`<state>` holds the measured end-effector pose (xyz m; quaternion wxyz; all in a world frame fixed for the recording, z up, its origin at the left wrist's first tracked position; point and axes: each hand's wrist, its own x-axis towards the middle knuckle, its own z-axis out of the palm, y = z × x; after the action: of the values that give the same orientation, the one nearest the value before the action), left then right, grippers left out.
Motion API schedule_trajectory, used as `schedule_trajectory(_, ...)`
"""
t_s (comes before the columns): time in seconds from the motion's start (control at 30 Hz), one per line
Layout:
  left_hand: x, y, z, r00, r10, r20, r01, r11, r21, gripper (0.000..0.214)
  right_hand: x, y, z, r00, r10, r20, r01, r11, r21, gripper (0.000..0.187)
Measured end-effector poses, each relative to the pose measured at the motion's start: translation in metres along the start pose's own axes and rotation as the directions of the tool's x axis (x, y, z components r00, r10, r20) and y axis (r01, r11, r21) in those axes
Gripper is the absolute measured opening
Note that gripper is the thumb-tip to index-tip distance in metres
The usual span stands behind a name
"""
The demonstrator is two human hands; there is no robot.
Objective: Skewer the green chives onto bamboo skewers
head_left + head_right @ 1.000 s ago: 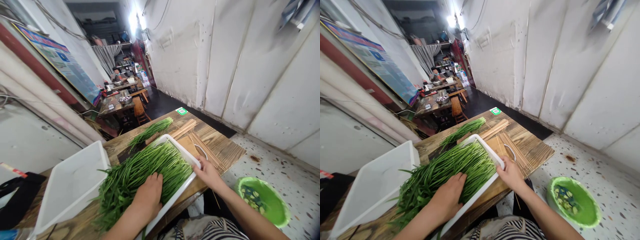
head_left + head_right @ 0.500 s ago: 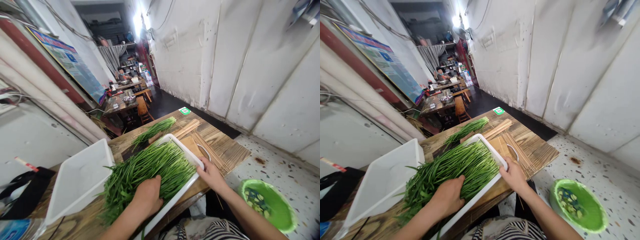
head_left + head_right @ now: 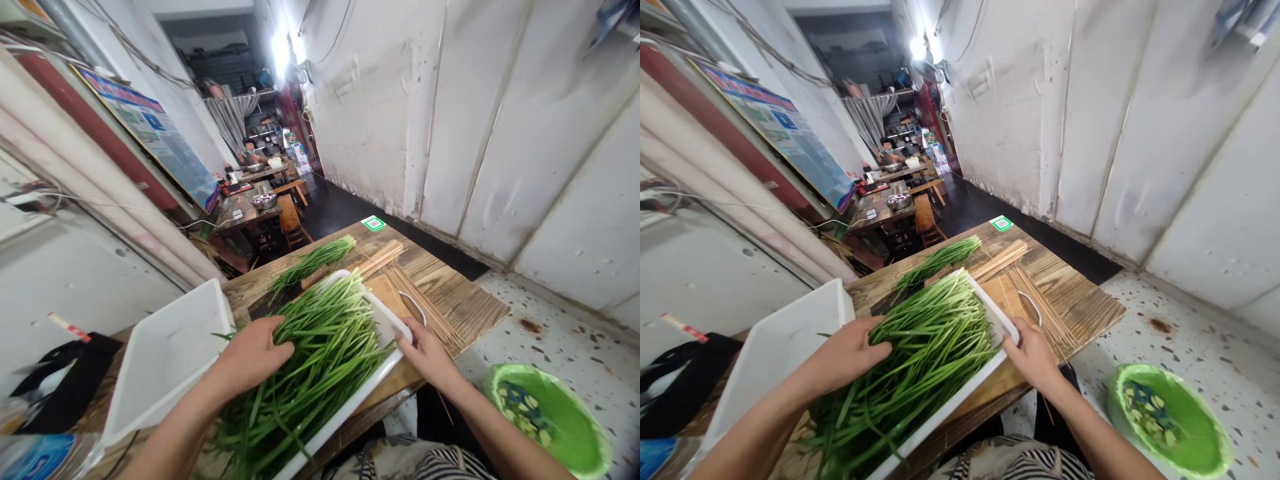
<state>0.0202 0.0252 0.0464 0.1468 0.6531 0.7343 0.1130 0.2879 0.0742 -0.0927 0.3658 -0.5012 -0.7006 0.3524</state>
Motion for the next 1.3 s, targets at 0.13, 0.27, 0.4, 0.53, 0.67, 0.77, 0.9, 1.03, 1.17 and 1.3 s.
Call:
schedule_trajectory(0.13, -0.004, -0.004, 0.034, 0.999, 0.045, -0.009, -0.037, 0.912, 0.409, 0.054, -0.001, -0.001, 0.0, 1.0, 0.002, -0.01, -0.002, 1.0, 0.005, 0.021)
schedule_trajectory(0.27, -0.018, -0.006, 0.072, 0.991, 0.134, -0.026, -0.094, 0.808, 0.582, 0.069, -0.002, -0.002, -0.001, 1.0, -0.019, -0.014, 0.019, 1.0, -0.015, 0.018)
schedule_trajectory(0.4, -0.024, -0.006, 0.067, 0.994, 0.103, 0.04, -0.109, 0.843, 0.527, 0.08, -0.004, -0.004, -0.003, 0.999, -0.034, -0.021, 0.034, 0.999, -0.009, 0.021)
schedule_trajectory(0.53, -0.026, 0.0, 0.034, 0.986, 0.054, 0.155, -0.118, 0.891, 0.439, 0.084, -0.009, -0.005, -0.006, 1.0, -0.01, -0.027, 0.011, 0.999, 0.052, 0.029)
schedule_trajectory(0.67, -0.031, 0.011, 0.001, 0.987, 0.092, 0.134, -0.137, 0.917, 0.375, 0.071, -0.015, -0.007, -0.014, 1.0, 0.008, -0.014, -0.006, 0.992, 0.126, 0.034)
schedule_trajectory(0.77, -0.029, 0.026, -0.011, 0.979, 0.174, 0.107, -0.201, 0.916, 0.346, 0.054, -0.02, -0.009, -0.019, 1.0, -0.004, 0.004, 0.003, 0.99, 0.143, 0.036)
schedule_trajectory(0.9, -0.012, 0.061, 0.007, 0.95, 0.283, 0.131, -0.31, 0.905, 0.291, 0.035, -0.026, -0.009, -0.02, 0.997, -0.02, -0.08, 0.026, 0.996, 0.085, 0.037)
schedule_trajectory(1.03, 0.018, 0.088, 0.054, 0.946, 0.32, 0.054, -0.322, 0.899, 0.296, 0.028, -0.029, -0.011, -0.017, 0.994, -0.026, -0.103, 0.035, 0.996, 0.081, 0.041)
schedule_trajectory(1.17, 0.039, 0.085, 0.081, 0.941, 0.338, -0.003, -0.329, 0.918, 0.221, 0.022, -0.031, -0.015, -0.016, 0.997, -0.065, -0.03, 0.068, 0.992, 0.109, 0.038)
schedule_trajectory(1.3, 0.043, 0.073, 0.081, 0.931, 0.341, -0.133, -0.355, 0.929, -0.101, 0.022, -0.035, -0.019, -0.015, 0.992, -0.113, -0.051, 0.117, 0.99, 0.079, 0.031)
